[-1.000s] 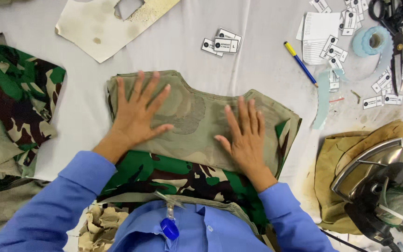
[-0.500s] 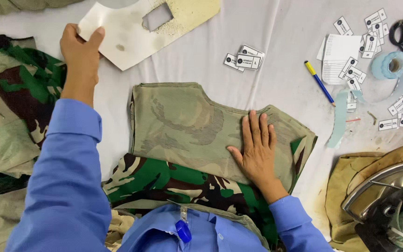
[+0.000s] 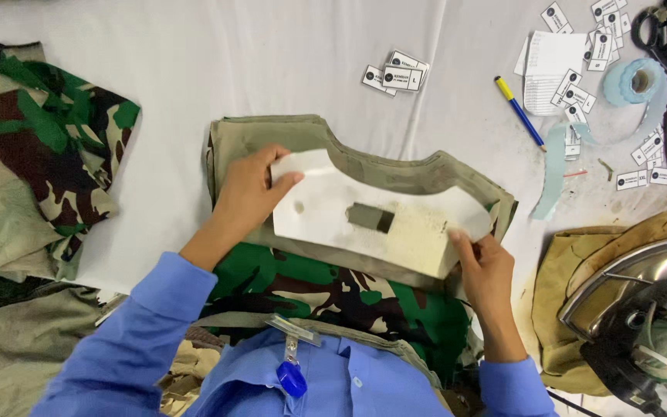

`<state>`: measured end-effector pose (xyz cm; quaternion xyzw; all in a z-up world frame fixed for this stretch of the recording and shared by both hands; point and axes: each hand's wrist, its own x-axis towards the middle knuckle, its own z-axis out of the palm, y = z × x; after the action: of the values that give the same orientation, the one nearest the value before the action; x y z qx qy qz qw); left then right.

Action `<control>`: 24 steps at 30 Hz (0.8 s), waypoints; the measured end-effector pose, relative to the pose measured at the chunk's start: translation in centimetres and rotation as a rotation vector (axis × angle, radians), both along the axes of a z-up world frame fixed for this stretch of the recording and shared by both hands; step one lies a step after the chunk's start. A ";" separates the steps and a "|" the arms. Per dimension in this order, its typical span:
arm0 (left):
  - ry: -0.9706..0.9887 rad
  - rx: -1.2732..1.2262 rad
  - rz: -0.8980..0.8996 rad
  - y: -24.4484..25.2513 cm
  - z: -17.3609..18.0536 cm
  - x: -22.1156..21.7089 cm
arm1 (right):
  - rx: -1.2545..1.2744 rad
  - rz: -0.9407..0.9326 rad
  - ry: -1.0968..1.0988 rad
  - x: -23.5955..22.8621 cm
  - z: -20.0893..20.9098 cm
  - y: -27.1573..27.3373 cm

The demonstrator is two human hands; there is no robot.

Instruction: The person irons the collar area of camouflage-patterned shirts using a steam iron and a protective template. They repeatedly place the template on the collar, press the iron over it, remove the template, and fold the shirt before moving to the next one.

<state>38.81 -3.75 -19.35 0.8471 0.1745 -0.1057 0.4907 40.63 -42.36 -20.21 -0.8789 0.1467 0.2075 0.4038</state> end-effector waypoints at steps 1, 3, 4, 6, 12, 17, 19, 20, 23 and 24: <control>-0.074 0.041 -0.013 -0.2 0.2 1.0 | -0.147 0.032 -0.072 0.3 -1.1 -0.9; -0.119 0.220 -0.071 -0.6 -1.0 1.7 | -0.204 0.108 -0.090 2.3 -1.0 0.7; -0.167 0.402 -0.129 -0.7 -1.5 2.1 | -0.258 0.186 -0.110 3.3 -0.9 1.5; -0.289 0.590 -0.153 -1.2 -1.5 1.5 | -0.259 0.160 -0.091 2.7 -2.0 0.8; -0.611 0.792 -0.300 -5.1 -1.1 0.6 | -0.218 0.103 -0.078 2.2 -1.6 1.2; -0.564 0.758 -0.433 -7.2 -2.3 -0.9 | -0.287 0.147 -0.060 2.1 -0.7 2.1; -0.525 0.812 -0.443 -7.6 -2.3 -1.3 | -0.438 0.211 -0.082 2.1 0.4 3.0; -0.529 0.808 -0.448 -7.6 -2.2 -1.4 | -0.441 0.204 -0.081 1.8 0.5 3.2; -0.497 0.823 -0.438 -7.9 -2.0 -1.6 | -0.710 0.309 -0.188 1.4 1.1 3.8; -0.486 0.837 -0.424 -7.9 -1.9 -1.8 | -0.754 0.273 -0.321 1.3 1.5 4.2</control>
<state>37.06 -11.66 -21.29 0.9873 -0.0920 0.0754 0.1049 41.91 -38.12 -18.67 -0.9974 0.0300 0.0512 0.0408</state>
